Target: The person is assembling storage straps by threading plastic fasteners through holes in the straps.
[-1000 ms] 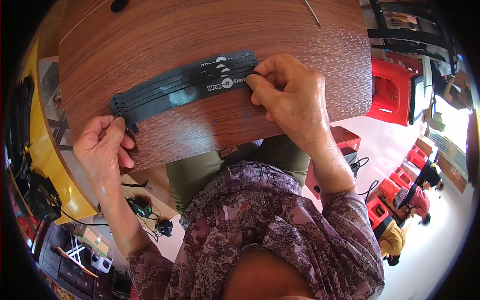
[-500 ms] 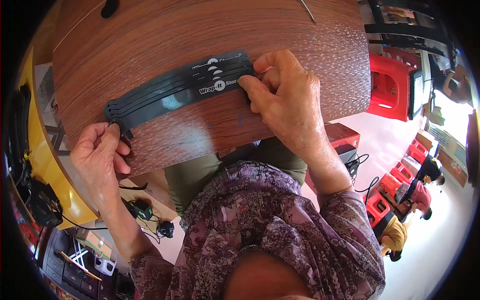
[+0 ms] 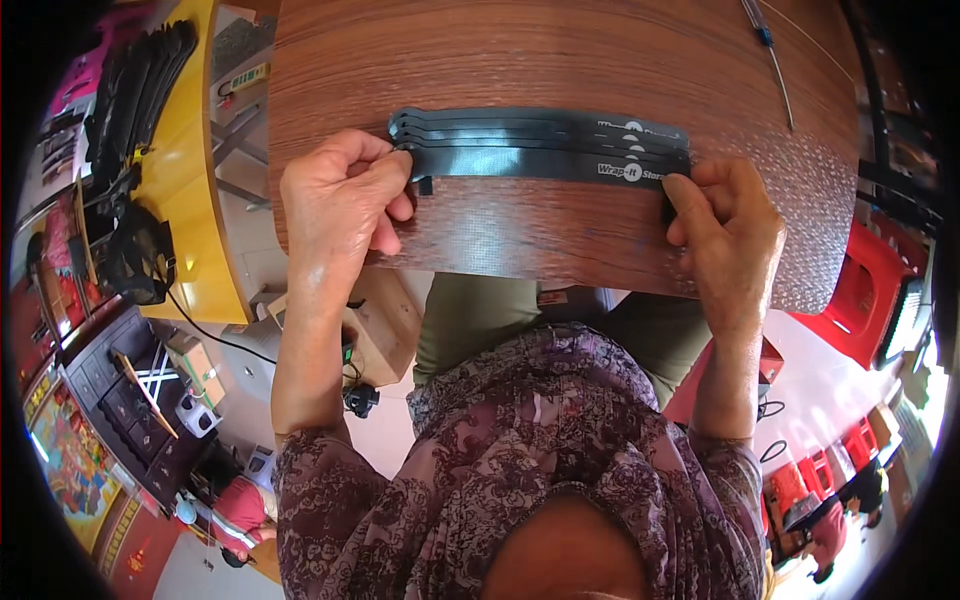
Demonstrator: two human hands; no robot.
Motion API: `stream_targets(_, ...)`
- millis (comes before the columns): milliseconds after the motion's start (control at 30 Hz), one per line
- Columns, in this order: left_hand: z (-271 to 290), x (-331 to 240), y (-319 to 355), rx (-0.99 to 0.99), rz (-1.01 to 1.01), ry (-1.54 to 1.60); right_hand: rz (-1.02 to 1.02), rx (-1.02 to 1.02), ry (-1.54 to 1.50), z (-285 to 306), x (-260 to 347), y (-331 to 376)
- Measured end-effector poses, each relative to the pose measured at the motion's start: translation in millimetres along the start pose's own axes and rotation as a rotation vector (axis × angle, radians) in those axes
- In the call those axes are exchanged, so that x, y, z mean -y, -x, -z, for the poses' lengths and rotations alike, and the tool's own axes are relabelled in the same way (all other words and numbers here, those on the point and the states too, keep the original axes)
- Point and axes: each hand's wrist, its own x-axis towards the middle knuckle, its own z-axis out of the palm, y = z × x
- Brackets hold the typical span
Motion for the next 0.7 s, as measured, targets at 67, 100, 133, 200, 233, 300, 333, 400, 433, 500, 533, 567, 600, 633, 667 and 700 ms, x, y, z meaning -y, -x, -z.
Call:
stream_targets(67, 1.4, -0.4, 1.4, 0.008, -0.002, -0.015, -0.002, 0.009, -0.006, -0.5, 1.8, 0.3)
stream_targets(100, 1.7, 0.1, 1.8, 0.003, -0.004, -0.022, -0.001, 0.014, 0.007, -0.7, 1.3, 0.1)
stream_targets(133, 2.4, 0.0, 1.5, 0.001, -0.007, -0.028, -0.002, 0.016, 0.021, -0.9, 1.5, 0.1)
stream_targets(200, 2.8, -0.2, 1.5, 0.000, -0.013, -0.031, -0.002, 0.022, 0.029, -0.5, 2.0, -0.1)
stream_targets(233, 3.3, -0.4, 1.2, -0.004, -0.017, -0.034, -0.002, 0.032, 0.037, -0.6, 2.6, -0.5)
stream_targets(300, 3.8, 0.1, 0.8, -0.008, -0.014, -0.041, -0.003, 0.031, 0.032, -1.2, 2.5, -0.6)
stream_targets(333, 3.9, 0.2, 0.6, -0.011, -0.010, -0.047, -0.004, 0.031, 0.027, -1.4, 2.4, -0.5)
stream_targets(400, 3.5, -0.5, 0.6, -0.007, -0.010, -0.048, -0.006, 0.033, 0.030, -0.8, 2.1, 0.0)
stream_targets(433, 3.1, -0.6, 0.7, -0.003, -0.010, -0.047, -0.008, 0.034, 0.033, -0.4, 1.7, -0.1)
stream_targets(500, 2.8, 0.4, 1.0, 0.002, -0.020, -0.032, 0.006, 0.029, 0.037, -0.5, 0.2, -0.3)
stream_targets(533, 2.8, 0.6, 1.5, 0.008, -0.029, -0.018, 0.018, 0.025, 0.041, -0.4, -0.5, -0.4)
stream_targets(567, 2.9, 0.7, 1.9, 0.006, -0.030, -0.018, 0.021, 0.026, 0.040, -0.2, -1.1, -0.6)
stream_targets(600, 3.1, 0.8, 2.2, 0.008, -0.032, -0.016, 0.021, 0.030, 0.040, -0.1, -1.7, -0.9)
stream_targets(633, 3.3, 1.1, 2.4, 0.012, -0.035, -0.014, 0.020, 0.034, 0.041, 0.1, -2.1, -0.8)
stream_targets(667, 3.7, 1.0, 2.6, 0.012, -0.034, -0.014, 0.021, 0.034, 0.041, 0.3, -1.2, -0.5)
stream_targets(700, 4.3, 0.8, 2.7, 0.016, -0.033, -0.013, 0.013, 0.039, 0.035, 0.5, 0.5, 0.0)
